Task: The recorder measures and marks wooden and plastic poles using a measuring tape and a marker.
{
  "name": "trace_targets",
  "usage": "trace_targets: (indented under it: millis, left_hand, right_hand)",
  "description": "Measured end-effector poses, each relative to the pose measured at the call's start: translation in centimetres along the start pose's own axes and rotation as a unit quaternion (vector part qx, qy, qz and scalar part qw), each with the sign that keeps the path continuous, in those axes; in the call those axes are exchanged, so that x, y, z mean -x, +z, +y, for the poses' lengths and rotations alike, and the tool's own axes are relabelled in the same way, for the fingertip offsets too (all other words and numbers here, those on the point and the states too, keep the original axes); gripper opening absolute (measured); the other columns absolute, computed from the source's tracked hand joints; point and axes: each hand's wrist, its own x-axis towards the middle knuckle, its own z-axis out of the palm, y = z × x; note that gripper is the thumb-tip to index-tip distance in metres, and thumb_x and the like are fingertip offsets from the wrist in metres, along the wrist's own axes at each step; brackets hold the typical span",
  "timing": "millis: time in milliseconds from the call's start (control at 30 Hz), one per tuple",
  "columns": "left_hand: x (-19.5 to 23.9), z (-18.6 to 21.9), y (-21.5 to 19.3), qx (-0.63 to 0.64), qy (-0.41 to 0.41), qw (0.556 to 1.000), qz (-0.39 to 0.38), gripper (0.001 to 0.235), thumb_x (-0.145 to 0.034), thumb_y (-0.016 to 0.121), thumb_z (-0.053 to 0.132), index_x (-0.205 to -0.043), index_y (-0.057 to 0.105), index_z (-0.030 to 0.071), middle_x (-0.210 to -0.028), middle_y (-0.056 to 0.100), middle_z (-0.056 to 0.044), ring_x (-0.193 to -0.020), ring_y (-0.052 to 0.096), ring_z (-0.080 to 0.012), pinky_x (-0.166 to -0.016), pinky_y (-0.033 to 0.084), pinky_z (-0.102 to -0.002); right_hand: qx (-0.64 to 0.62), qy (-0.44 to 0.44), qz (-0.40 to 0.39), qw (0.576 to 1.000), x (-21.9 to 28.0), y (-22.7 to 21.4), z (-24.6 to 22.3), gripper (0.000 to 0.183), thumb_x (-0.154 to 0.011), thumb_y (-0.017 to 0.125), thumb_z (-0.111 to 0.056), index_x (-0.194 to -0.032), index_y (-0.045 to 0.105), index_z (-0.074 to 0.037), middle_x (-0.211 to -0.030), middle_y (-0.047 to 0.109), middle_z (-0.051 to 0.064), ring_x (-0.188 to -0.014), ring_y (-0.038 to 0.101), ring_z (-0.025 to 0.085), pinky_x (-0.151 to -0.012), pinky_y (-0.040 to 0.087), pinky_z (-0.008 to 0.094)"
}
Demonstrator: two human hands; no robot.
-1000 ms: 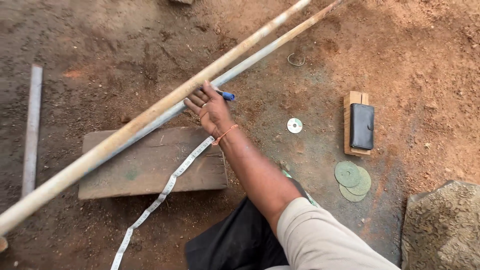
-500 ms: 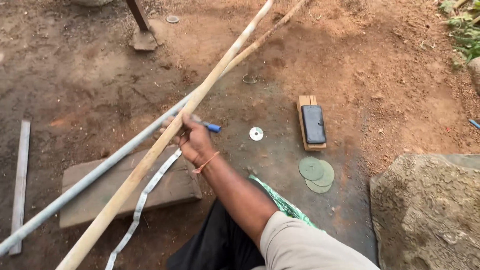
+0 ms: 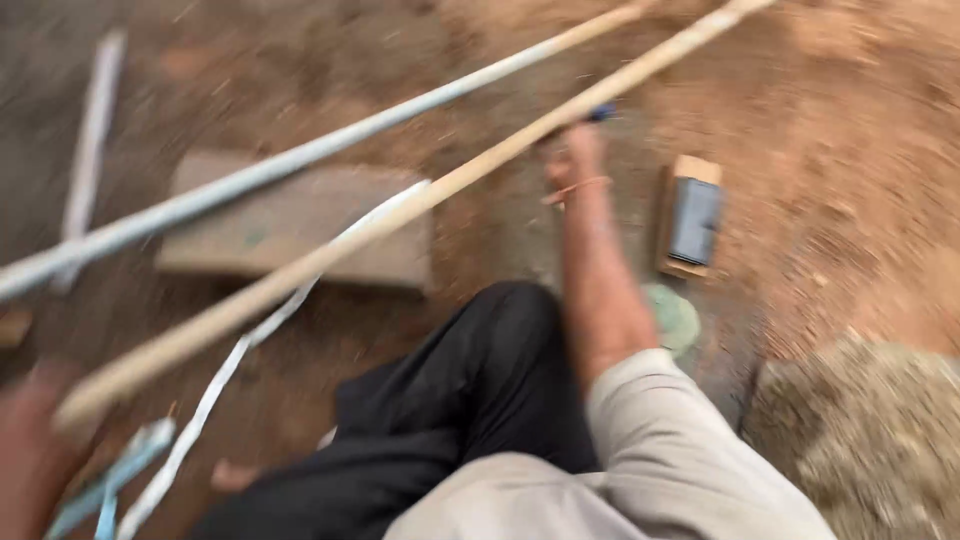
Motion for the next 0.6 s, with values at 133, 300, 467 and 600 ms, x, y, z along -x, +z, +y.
trace_targets:
  millis: [133, 300, 467, 600]
  left_hand:
    - [-9.1, 15.6, -5.7, -0.168, -0.084, 0.973, -0.132, 0.029, -0.083, 0.074, 0.013, -0.112, 0.071, 0.018, -0.103, 0.075, -0.018, -0.099, 0.072, -0.0391, -0.084, 0.056, -0.053]
    - [-18.3, 19.2, 0.8, -0.065, -0.007, 0.995, -0.07, 0.054, -0.07, 0.09, 0.051, -0.103, 0.07, 0.013, -0.098, 0.073, -0.016, -0.094, 0.071, -0.0382, -0.075, 0.055, -0.055]
    - [-23.3, 21.2, 7.7, -0.034, 0.005, 0.999, -0.03, 0.021, -0.08, 0.079, 0.02, -0.099, 0.075, 0.011, -0.099, 0.075, -0.016, -0.095, 0.073, -0.0354, -0.077, 0.059, -0.051]
    - [-24.7, 23.4, 9.5, -0.017, -0.005, 0.999, -0.047, 0.018, -0.083, 0.07, 0.01, -0.097, 0.078, 0.017, -0.102, 0.076, -0.013, -0.099, 0.074, -0.0308, -0.081, 0.06, -0.046]
  right_hand:
    - [-0.093, -0.033, -0.13, 0.987, 5.4, 3.2, -4.2, 0.015, -0.106, 0.068, -0.016, -0.102, 0.058, -0.006, -0.08, 0.056, 0.003, -0.059, 0.051, 0.014, -0.05, 0.048, 0.034]
    - [0.037, -0.163, -0.249, 0.954, 13.0, 7.3, 0.3, 0.028, -0.113, 0.069, -0.029, -0.114, 0.063, -0.002, -0.095, 0.058, 0.005, -0.08, 0.052, 0.018, -0.069, 0.044, 0.032]
    - [0.471, -0.516, -0.516, 0.497, 24.3, 14.9, 0.3, 0.034, -0.089, 0.065, -0.015, -0.123, 0.067, -0.013, -0.137, 0.065, 0.017, -0.126, 0.059, 0.04, -0.106, 0.047, 0.054]
    - [0.522, -0.574, -0.496, 0.389, 24.0, 16.8, 1.9, 0.032, -0.087, 0.068, -0.02, -0.118, 0.067, -0.017, -0.141, 0.063, 0.018, -0.134, 0.056, 0.04, -0.113, 0.036, 0.059]
